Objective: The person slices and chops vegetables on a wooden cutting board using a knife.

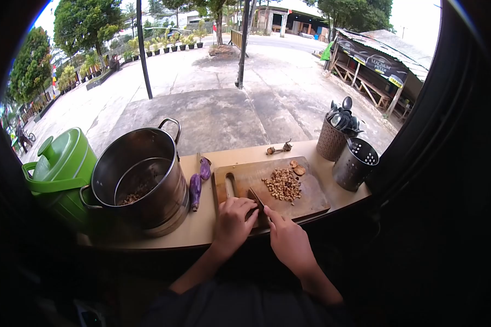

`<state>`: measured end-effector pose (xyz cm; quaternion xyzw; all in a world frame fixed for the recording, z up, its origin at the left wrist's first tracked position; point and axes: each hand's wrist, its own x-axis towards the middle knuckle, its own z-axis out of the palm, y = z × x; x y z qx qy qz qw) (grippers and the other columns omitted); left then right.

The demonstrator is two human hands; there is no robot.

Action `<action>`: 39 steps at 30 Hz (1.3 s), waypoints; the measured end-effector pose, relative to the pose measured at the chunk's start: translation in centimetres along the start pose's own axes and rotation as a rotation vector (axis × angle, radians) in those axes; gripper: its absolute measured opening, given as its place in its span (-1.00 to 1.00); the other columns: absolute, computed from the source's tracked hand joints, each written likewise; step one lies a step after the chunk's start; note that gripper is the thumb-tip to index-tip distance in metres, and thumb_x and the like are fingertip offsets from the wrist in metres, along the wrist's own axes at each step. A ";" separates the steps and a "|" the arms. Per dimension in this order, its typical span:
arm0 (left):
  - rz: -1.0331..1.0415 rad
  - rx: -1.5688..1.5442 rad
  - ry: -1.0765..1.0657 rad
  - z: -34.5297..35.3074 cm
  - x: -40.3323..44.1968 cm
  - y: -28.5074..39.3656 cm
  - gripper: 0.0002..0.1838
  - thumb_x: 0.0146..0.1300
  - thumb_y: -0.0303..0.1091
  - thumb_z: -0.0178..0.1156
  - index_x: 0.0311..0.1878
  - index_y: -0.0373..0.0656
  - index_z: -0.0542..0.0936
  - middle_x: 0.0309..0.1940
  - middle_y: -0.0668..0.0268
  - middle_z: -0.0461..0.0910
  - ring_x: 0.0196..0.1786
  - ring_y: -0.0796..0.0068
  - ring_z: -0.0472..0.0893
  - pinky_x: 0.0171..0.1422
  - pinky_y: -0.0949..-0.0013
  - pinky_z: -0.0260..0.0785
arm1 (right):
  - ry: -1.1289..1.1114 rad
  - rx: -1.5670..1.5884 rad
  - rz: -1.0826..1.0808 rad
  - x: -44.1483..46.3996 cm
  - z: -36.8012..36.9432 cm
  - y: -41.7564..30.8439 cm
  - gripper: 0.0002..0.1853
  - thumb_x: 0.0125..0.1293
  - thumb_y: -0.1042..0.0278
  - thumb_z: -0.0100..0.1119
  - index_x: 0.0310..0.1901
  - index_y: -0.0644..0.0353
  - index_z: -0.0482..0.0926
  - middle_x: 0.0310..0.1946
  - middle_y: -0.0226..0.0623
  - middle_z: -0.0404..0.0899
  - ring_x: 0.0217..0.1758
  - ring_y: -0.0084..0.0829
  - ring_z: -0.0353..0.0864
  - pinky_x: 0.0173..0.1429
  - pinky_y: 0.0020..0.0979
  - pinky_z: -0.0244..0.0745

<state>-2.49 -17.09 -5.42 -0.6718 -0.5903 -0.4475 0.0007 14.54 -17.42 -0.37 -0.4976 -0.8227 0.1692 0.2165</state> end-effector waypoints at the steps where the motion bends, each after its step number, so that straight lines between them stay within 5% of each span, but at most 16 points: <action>1: 0.001 -0.001 -0.001 0.0 0.0 0.0 -0.83 0.19 -0.37 0.42 -0.15 -0.14 0.73 -0.11 0.34 0.73 0.05 0.23 0.63 0.21 0.13 0.39 | 0.001 0.000 0.001 0.1 -0.1 0.0 -0.55 0.47 0.37 0.13 0.37 -0.04 0.50 -0.13 -0.04 0.66 -0.15 0.07 0.70 -0.07 -0.01 0.62; 12: 0.019 0.028 -0.016 -0.3 0.1 0.4 -0.82 0.23 -0.34 0.41 -0.11 -0.10 0.75 -0.10 0.39 0.74 0.03 0.28 0.62 0.19 0.17 0.40 | -0.063 -0.089 -0.006 -4.1 -3.0 0.4 -0.54 0.48 0.35 0.11 0.39 -0.06 0.48 -0.26 -0.10 0.60 -0.31 -0.01 0.71 -0.21 -0.07 0.65; 23: 0.009 0.024 -0.005 0.0 -0.1 0.1 -0.84 0.21 -0.33 0.43 -0.16 -0.12 0.75 -0.11 0.36 0.74 0.03 0.25 0.62 0.18 0.15 0.38 | -0.018 -0.068 -0.015 -1.7 -0.9 0.4 -0.57 0.41 0.38 0.19 0.30 -0.13 0.58 -0.27 -0.15 0.62 -0.24 -0.03 0.69 -0.13 -0.08 0.63; 31: 0.015 0.004 0.026 0.0 -0.2 0.2 -0.83 0.21 -0.34 0.43 -0.15 -0.12 0.75 -0.10 0.35 0.74 0.05 0.25 0.61 0.19 0.16 0.38 | 0.021 0.133 0.030 -2.5 -1.9 1.0 -0.59 0.41 0.40 0.22 0.28 0.03 0.58 0.00 -0.02 0.70 0.05 0.05 0.68 0.10 -0.10 0.60; 39: -0.007 0.026 0.041 0.3 -0.5 -0.1 -0.82 0.16 -0.40 0.43 -0.15 -0.10 0.74 -0.10 0.38 0.75 0.03 0.27 0.64 0.20 0.17 0.39 | -0.017 0.182 0.003 -4.0 -2.3 0.9 -0.60 0.42 0.41 0.23 0.27 0.10 0.58 0.04 -0.02 0.70 0.09 0.04 0.68 0.13 -0.14 0.60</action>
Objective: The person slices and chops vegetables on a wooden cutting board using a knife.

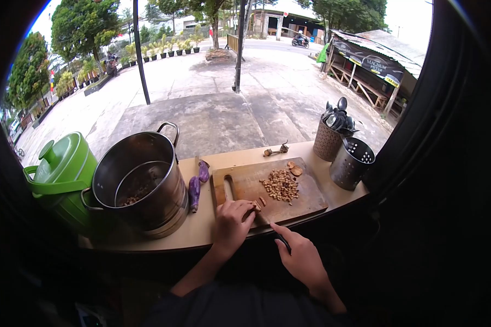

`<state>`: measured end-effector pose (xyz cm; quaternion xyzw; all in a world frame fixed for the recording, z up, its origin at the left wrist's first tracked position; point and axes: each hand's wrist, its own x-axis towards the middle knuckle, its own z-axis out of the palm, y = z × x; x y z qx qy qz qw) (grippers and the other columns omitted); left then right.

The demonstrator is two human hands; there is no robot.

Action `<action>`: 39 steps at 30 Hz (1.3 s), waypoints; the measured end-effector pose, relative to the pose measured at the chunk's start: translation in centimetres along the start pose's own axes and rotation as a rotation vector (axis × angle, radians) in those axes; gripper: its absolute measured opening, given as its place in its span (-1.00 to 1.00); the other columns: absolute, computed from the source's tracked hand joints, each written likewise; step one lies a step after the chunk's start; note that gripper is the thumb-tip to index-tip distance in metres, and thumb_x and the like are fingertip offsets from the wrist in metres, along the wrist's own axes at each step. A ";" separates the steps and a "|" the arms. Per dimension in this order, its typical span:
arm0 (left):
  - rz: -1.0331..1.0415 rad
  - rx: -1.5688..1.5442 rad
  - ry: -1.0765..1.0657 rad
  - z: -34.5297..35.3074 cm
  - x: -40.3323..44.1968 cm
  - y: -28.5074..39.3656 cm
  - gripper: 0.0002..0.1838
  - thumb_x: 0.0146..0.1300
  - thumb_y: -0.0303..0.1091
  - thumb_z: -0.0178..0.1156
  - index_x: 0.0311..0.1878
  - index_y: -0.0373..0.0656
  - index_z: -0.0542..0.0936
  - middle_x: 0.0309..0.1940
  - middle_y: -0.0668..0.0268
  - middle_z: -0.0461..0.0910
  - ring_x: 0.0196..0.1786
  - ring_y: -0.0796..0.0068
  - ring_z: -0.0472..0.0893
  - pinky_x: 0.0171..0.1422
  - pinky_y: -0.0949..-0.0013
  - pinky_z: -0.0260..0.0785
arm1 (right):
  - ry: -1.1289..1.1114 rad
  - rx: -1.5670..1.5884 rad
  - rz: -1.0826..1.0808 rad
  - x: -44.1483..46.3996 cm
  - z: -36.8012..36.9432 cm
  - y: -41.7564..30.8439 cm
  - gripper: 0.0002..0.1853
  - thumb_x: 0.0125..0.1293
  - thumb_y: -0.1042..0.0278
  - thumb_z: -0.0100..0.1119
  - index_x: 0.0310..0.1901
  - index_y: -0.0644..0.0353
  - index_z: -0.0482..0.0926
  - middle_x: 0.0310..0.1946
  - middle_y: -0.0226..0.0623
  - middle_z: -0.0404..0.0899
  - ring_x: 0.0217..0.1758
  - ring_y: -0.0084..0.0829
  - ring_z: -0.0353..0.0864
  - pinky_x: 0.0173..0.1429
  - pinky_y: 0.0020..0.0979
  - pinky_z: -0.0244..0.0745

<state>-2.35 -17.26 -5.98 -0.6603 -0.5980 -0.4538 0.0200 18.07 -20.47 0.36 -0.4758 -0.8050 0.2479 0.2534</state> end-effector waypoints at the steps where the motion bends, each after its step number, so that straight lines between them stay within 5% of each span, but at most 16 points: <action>1: 0.001 -0.001 -0.001 0.0 0.0 0.1 -0.82 0.16 -0.40 0.43 -0.15 -0.10 0.74 -0.10 0.38 0.75 0.03 0.27 0.64 0.20 0.17 0.39 | -0.010 0.013 -0.004 -0.1 0.1 0.0 -0.61 0.42 0.41 0.23 0.27 0.10 0.58 0.04 -0.02 0.70 0.08 0.04 0.68 0.12 -0.14 0.60; 5: 0.000 -0.002 0.014 0.0 0.0 0.2 -0.85 0.15 -0.40 0.43 -0.19 -0.11 0.74 -0.11 0.38 0.76 0.02 0.27 0.65 0.20 0.16 0.38 | 0.004 0.013 -0.013 0.1 0.8 0.5 -0.63 0.44 0.41 0.21 0.26 0.10 0.59 0.03 -0.03 0.70 0.06 0.04 0.69 0.11 -0.13 0.60; 7: -0.001 -0.002 0.020 0.0 0.0 0.1 -0.86 0.15 -0.40 0.44 -0.21 -0.11 0.74 -0.12 0.38 0.76 0.02 0.27 0.65 0.19 0.16 0.38 | 0.054 -0.015 -0.100 0.3 1.2 1.1 -0.62 0.51 0.31 0.13 0.32 -0.03 0.53 -0.24 -0.03 0.67 -0.18 0.07 0.70 -0.13 0.00 0.60; 14: 0.001 -0.007 0.009 -0.2 0.0 0.1 -0.88 0.14 -0.40 0.44 -0.25 -0.12 0.73 -0.16 0.35 0.76 0.00 0.26 0.65 0.18 0.15 0.37 | 0.035 0.033 -0.070 2.0 1.6 0.6 -0.68 0.55 0.32 0.05 0.26 0.00 0.56 -0.26 0.05 0.69 -0.17 0.11 0.69 -0.12 0.04 0.58; 16: 0.000 -0.011 0.007 -0.2 0.1 0.1 -0.89 0.14 -0.40 0.44 -0.25 -0.12 0.73 -0.16 0.35 0.75 0.00 0.26 0.66 0.18 0.15 0.37 | 0.022 0.026 -0.019 2.4 1.6 0.1 -0.72 0.53 0.42 0.09 0.19 0.16 0.59 -0.23 0.13 0.67 -0.13 0.16 0.67 -0.12 -0.04 0.56; 39: 0.012 0.005 0.006 -0.1 0.1 0.1 -0.86 0.12 -0.39 0.46 -0.26 -0.12 0.72 -0.18 0.34 0.75 -0.01 0.23 0.65 0.15 0.14 0.38 | -0.025 0.037 0.010 3.9 1.8 -0.3 -0.72 0.55 0.34 0.07 0.21 0.13 0.57 -0.18 0.14 0.68 -0.06 0.19 0.66 -0.07 0.02 0.56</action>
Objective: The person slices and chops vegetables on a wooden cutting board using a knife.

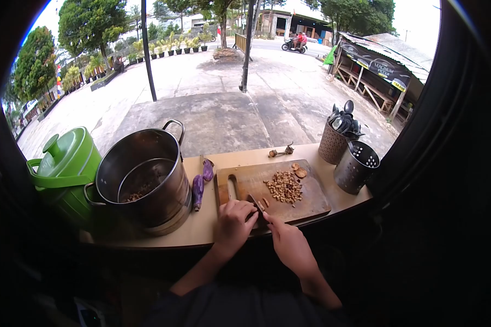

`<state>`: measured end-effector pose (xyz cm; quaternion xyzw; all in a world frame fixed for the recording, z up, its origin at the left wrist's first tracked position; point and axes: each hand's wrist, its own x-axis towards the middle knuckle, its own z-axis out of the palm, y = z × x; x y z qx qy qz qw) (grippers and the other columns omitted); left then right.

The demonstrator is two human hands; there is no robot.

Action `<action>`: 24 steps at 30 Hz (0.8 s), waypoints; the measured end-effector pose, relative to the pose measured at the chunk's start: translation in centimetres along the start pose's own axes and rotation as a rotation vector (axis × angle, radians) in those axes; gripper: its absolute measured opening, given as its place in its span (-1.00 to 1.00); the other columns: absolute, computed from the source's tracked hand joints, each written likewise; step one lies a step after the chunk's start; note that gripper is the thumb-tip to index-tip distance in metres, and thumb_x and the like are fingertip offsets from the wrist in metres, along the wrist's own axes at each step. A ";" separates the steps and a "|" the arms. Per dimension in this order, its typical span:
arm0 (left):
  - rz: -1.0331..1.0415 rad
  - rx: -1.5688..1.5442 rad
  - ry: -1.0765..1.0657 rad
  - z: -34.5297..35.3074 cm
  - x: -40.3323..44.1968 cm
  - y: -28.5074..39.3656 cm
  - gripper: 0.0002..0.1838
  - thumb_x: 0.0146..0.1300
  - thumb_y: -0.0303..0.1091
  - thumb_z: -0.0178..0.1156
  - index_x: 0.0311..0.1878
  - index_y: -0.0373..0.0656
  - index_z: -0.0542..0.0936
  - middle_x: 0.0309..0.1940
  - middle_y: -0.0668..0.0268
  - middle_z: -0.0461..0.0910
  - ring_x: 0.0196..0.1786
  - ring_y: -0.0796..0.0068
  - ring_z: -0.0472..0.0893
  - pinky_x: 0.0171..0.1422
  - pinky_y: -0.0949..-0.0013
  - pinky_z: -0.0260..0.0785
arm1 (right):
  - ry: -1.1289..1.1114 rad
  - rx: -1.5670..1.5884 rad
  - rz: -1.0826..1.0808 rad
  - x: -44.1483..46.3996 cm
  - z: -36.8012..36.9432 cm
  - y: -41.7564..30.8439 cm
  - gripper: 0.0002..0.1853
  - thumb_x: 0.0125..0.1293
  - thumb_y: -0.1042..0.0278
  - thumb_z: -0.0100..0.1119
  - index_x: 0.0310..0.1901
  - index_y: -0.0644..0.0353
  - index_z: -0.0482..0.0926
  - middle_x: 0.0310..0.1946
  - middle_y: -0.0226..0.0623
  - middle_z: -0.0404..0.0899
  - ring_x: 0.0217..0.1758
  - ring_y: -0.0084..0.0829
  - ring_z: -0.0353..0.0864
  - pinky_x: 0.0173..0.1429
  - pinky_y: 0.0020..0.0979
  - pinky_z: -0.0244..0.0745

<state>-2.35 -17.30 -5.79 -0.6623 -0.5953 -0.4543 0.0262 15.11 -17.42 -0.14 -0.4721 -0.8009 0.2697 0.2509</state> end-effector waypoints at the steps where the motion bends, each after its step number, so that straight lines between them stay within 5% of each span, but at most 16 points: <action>1: -0.001 -0.002 0.000 0.0 0.0 0.0 -0.86 0.12 -0.39 0.46 -0.26 -0.12 0.72 -0.18 0.34 0.75 -0.01 0.23 0.65 0.15 0.14 0.38 | 0.010 0.040 -0.025 0.3 0.0 0.0 -0.72 0.55 0.34 0.07 0.21 0.12 0.57 -0.19 0.15 0.68 -0.06 0.19 0.66 -0.07 0.03 0.56; 20: -0.006 0.010 0.019 0.0 -0.1 0.2 -0.86 0.15 -0.33 0.47 -0.23 -0.07 0.76 -0.15 0.40 0.77 -0.01 0.30 0.64 0.17 0.16 0.36 | 0.000 -0.220 0.041 -0.1 0.7 0.1 -0.70 0.54 0.26 0.09 0.23 -0.03 0.59 -0.22 0.02 0.70 -0.14 0.10 0.70 -0.08 0.01 0.57; 24: 0.004 0.011 0.033 0.1 -0.1 0.0 -0.85 0.16 -0.31 0.48 -0.21 -0.05 0.77 -0.16 0.41 0.77 -0.01 0.32 0.64 0.16 0.18 0.36 | 0.007 -0.057 0.043 0.0 -0.1 1.2 -0.65 0.50 0.31 0.17 0.28 -0.01 0.59 -0.11 0.03 0.72 -0.06 0.07 0.72 0.01 -0.14 0.61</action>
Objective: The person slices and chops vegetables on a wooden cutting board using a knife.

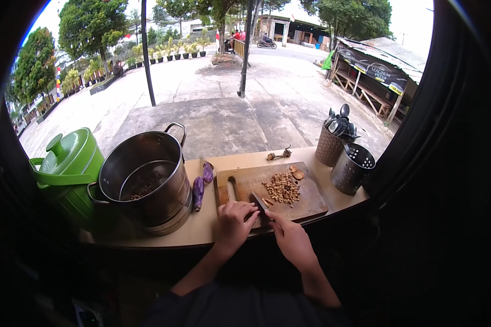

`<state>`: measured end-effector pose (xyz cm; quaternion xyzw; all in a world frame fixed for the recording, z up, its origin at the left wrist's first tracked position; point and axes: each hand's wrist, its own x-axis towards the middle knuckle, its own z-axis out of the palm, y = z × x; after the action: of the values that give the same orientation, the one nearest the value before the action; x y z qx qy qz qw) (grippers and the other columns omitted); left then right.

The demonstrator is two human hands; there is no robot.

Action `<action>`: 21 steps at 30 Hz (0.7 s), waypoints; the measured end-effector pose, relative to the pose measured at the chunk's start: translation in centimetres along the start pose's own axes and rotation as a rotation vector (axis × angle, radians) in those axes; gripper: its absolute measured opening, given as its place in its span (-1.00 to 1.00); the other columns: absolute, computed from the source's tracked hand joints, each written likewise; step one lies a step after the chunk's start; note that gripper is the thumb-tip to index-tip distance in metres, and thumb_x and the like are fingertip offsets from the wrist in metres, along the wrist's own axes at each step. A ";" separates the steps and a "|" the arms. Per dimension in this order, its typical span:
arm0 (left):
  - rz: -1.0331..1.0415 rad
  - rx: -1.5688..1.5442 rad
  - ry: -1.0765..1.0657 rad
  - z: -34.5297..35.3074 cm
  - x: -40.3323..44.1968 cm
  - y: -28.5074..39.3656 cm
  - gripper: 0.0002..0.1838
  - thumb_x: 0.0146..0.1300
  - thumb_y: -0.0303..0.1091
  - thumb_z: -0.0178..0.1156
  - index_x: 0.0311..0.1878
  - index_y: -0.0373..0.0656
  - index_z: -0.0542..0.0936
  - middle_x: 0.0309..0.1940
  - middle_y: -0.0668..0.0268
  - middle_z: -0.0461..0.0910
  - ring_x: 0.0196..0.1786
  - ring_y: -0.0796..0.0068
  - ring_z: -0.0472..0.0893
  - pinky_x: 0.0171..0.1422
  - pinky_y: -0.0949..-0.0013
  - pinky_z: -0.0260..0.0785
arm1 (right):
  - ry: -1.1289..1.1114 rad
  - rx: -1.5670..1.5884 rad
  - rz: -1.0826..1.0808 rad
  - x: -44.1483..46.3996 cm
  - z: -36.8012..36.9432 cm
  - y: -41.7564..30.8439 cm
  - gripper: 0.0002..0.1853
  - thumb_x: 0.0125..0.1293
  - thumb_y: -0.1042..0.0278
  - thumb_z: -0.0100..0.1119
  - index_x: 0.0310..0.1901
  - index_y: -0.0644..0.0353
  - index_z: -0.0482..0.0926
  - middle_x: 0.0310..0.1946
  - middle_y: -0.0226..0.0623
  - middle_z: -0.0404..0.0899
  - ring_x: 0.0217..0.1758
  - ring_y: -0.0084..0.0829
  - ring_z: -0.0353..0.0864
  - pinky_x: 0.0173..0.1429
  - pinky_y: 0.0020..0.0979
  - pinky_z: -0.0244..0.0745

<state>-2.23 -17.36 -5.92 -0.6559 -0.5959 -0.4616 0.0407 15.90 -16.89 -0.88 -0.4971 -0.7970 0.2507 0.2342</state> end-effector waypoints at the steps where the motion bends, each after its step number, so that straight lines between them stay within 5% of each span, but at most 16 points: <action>1: 0.000 -0.001 0.002 0.1 0.0 0.0 -0.85 0.16 -0.31 0.48 -0.21 -0.05 0.77 -0.16 0.41 0.77 -0.01 0.32 0.64 0.16 0.18 0.36 | 0.008 0.122 -0.002 0.1 -0.1 0.3 -0.62 0.48 0.35 0.21 0.30 0.02 0.58 -0.06 0.03 0.72 -0.02 0.06 0.72 0.05 -0.20 0.62; 4: -0.014 -0.007 0.019 0.3 -0.1 -0.1 -0.85 0.18 -0.30 0.46 -0.20 -0.06 0.76 -0.18 0.43 0.76 -0.05 0.34 0.64 0.17 0.20 0.35 | 0.115 0.248 -0.190 -0.2 0.0 1.3 -0.62 0.47 0.36 0.20 0.29 0.06 0.57 -0.01 0.02 0.71 0.07 0.09 0.69 0.13 -0.12 0.59; 11: -0.005 -0.005 0.074 0.7 -0.4 -0.5 -0.82 0.09 -0.41 0.47 -0.21 -0.11 0.75 -0.16 0.33 0.74 -0.05 0.23 0.65 0.15 0.14 0.41 | 0.059 0.244 -0.123 -1.9 -0.9 -0.2 -0.61 0.42 0.46 0.26 0.26 0.18 0.59 0.06 0.03 0.70 0.17 0.01 0.70 0.19 -0.24 0.58; 21: -0.021 -0.020 0.058 0.6 -0.4 -0.4 -0.89 0.10 -0.44 0.45 -0.28 -0.14 0.74 -0.23 0.32 0.74 -0.10 0.21 0.65 0.11 0.15 0.42 | 0.028 0.014 -0.069 -2.6 -0.7 -0.9 -0.65 0.44 0.34 0.24 0.24 0.03 0.61 -0.10 0.03 0.71 -0.05 0.08 0.70 -0.01 -0.09 0.61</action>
<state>-2.18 -17.18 -6.65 -0.6362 -0.5969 -0.4866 0.0465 16.80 -19.46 -0.10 -0.4712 -0.8084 0.2412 0.2573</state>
